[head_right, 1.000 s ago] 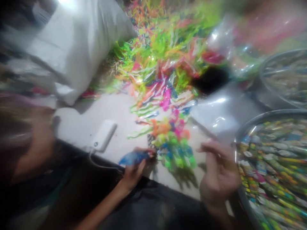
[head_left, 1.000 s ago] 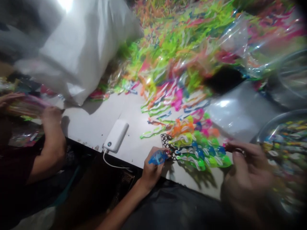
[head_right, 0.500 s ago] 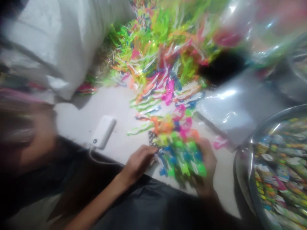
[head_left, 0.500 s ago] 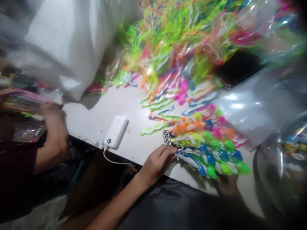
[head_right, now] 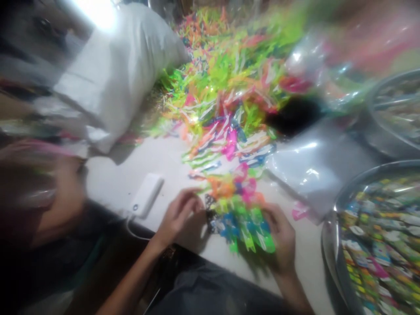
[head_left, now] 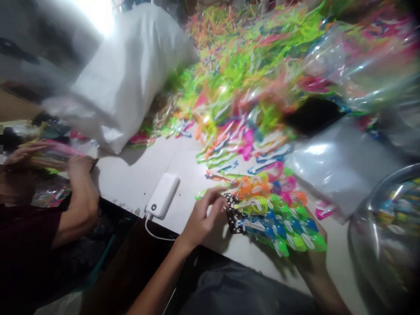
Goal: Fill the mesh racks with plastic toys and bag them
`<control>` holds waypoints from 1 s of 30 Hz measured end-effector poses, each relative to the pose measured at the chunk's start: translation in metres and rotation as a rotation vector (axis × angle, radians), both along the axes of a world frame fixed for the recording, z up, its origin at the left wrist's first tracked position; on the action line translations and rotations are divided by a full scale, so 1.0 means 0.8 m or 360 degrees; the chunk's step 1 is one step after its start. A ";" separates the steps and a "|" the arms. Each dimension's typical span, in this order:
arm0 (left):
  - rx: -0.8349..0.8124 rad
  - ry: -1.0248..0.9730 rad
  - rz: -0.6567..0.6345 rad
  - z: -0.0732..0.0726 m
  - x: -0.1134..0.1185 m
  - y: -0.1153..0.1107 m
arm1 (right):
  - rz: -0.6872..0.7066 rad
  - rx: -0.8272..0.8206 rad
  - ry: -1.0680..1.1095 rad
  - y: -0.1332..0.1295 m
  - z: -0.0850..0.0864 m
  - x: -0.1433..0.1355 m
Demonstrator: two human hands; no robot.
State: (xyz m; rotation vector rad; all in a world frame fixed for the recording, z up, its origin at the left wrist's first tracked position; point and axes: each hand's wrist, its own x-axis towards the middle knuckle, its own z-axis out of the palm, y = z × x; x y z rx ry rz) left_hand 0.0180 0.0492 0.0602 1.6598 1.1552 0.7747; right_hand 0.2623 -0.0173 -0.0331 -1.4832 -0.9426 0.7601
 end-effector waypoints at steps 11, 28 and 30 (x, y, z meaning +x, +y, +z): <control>-0.0157 0.0468 0.0191 -0.026 0.044 0.052 | -0.0016 -0.0009 0.0006 0.011 -0.020 0.022; 0.0135 -0.0250 0.0635 0.024 0.049 0.068 | -0.0466 0.0145 0.1592 0.092 0.053 0.013; 0.0184 -0.0336 0.0636 0.022 0.054 0.079 | -0.0452 0.0102 0.1714 0.083 0.058 0.012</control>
